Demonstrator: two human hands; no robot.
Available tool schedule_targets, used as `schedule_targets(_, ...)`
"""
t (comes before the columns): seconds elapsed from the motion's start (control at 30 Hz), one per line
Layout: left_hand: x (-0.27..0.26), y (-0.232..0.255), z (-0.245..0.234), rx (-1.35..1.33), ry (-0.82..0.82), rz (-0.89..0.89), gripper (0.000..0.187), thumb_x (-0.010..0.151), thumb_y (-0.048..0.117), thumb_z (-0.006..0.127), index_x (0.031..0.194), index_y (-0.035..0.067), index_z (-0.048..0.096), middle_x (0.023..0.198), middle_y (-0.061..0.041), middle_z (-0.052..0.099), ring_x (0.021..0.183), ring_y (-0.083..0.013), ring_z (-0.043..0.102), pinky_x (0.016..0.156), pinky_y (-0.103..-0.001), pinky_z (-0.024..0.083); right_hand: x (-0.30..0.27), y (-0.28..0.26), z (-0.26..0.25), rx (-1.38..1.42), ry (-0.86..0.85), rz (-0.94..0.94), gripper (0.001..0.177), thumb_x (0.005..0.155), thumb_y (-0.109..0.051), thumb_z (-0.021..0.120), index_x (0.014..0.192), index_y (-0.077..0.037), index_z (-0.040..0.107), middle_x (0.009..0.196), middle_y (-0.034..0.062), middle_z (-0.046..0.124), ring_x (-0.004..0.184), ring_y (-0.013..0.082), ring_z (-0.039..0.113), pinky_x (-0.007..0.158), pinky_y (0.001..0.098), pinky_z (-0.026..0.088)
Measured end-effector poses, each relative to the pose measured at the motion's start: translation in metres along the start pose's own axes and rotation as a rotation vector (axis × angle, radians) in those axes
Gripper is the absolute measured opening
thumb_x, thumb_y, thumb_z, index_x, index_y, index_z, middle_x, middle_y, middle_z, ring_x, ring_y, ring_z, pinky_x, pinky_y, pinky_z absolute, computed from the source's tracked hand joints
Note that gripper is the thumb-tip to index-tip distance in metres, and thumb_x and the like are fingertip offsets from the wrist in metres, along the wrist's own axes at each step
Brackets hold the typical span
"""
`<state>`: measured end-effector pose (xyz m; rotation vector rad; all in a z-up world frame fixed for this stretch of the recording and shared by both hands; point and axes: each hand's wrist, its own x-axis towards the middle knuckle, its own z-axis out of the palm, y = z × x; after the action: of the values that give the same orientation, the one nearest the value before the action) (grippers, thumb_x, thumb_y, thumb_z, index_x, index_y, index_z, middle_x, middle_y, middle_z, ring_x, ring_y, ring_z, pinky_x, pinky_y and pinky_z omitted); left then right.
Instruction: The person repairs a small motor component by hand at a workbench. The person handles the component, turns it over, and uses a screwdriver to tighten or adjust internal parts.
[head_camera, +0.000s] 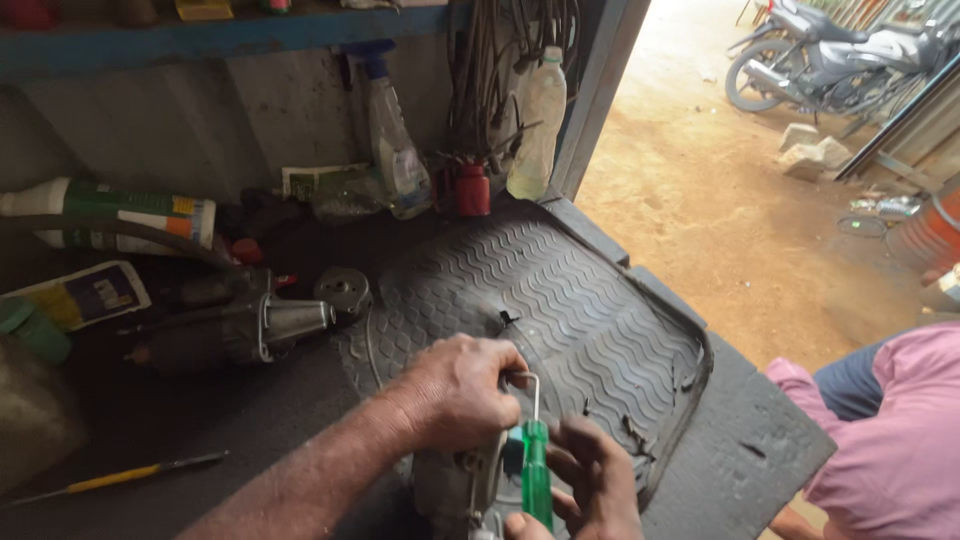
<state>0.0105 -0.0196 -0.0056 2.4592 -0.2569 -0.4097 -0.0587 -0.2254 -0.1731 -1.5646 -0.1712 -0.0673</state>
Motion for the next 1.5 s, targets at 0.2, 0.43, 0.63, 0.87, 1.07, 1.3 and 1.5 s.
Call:
schedule_targets(0.2, -0.013, -0.019, -0.003, -0.145, 0.043, 0.183, 0.051, 0.068, 0.026, 0.063, 0.112, 0.004, 0.072, 0.099, -0.018, 0.077, 0.097, -0.0274, 0.077, 0.092, -0.036, 0.057, 0.014, -0.019, 0.001, 0.048, -0.301, 0.416, 0.095, 0.061, 0.005, 0.080, 0.149, -0.014, 0.047, 0.134, 0.0111, 0.067, 0.119, 0.0202, 0.069, 0.089, 0.0357, 0.061)
schedule_targets(0.43, -0.015, -0.044, -0.007, -0.140, 0.123, 0.117, 0.048, 0.071, 0.025, 0.061, 0.112, 0.003, 0.070, 0.102, -0.018, 0.076, 0.098, -0.0276, 0.074, 0.090, -0.039, 0.058, 0.063, -0.083, 0.006, -0.763, -0.495, 0.060, 0.066, 0.064, -0.008, 0.080, 0.128, -0.019, 0.065, 0.068, 0.0106, 0.069, 0.059, 0.0204, 0.067, 0.058, 0.0355, 0.055)
schedule_targets(0.63, -0.029, -0.057, -0.006, -0.228, 0.140, 0.176, 0.048, 0.070, 0.024, 0.062, 0.112, 0.004, 0.071, 0.103, -0.016, 0.076, 0.097, -0.0238, 0.075, 0.092, -0.036, 0.058, 0.082, -0.097, 0.020, -1.026, -0.684, 0.149, 0.036, 0.078, -0.015, 0.074, 0.113, -0.020, 0.067, 0.082, 0.0059, 0.070, 0.072, 0.0229, 0.069, 0.065, 0.0381, 0.055)
schedule_targets(0.87, -0.023, -0.046, -0.005, -0.215, 0.057, 0.238, 0.047, 0.069, 0.018, 0.060, 0.113, 0.005, 0.072, 0.107, -0.014, 0.075, 0.102, -0.0263, 0.074, 0.093, -0.037, 0.058, 0.167, -0.072, 0.017, -1.422, -0.341, -0.312, 0.022, 0.088, -0.018, 0.064, 0.108, -0.025, 0.073, 0.089, 0.0086, 0.074, 0.076, 0.0309, 0.072, 0.065, 0.0444, 0.056)
schedule_targets(1.07, -0.016, -0.033, -0.004, -0.092, 0.029, 0.231, 0.041, 0.072, 0.017, 0.061, 0.109, 0.006, 0.075, 0.106, -0.016, 0.075, 0.107, -0.0306, 0.070, 0.096, -0.040, 0.054, 0.234, -0.083, 0.023, -0.841, -0.291, -0.203, 0.014, 0.086, -0.010, 0.067, 0.097, -0.004, 0.075, 0.078, 0.0133, 0.073, 0.075, 0.0297, 0.071, 0.064, 0.0410, 0.056)
schedule_targets(1.3, -0.012, -0.029, -0.003, -0.130, -0.103, 0.034, 0.045, 0.075, 0.019, 0.063, 0.119, 0.013, 0.071, 0.106, -0.008, 0.077, 0.101, -0.0211, 0.074, 0.096, -0.037, 0.054, 0.200, -0.165, 0.052, 0.000, -0.395, 0.140, 0.030, 0.084, -0.013, 0.063, 0.110, -0.002, 0.071, 0.093, 0.0099, 0.076, 0.085, 0.0215, 0.075, 0.075, 0.0362, 0.061)
schedule_targets(1.5, 0.000, -0.045, 0.003, 0.192, -0.008, 0.418, 0.052, 0.066, 0.039, 0.078, 0.110, 0.010, 0.076, 0.103, -0.011, 0.074, 0.095, -0.0229, 0.072, 0.092, -0.035, 0.054, 0.081, -0.175, 0.065, -0.599, -0.570, -0.710, 0.022, 0.084, -0.022, 0.076, 0.105, -0.018, 0.073, 0.094, -0.0029, 0.076, 0.091, 0.0066, 0.075, 0.075, 0.0262, 0.060)
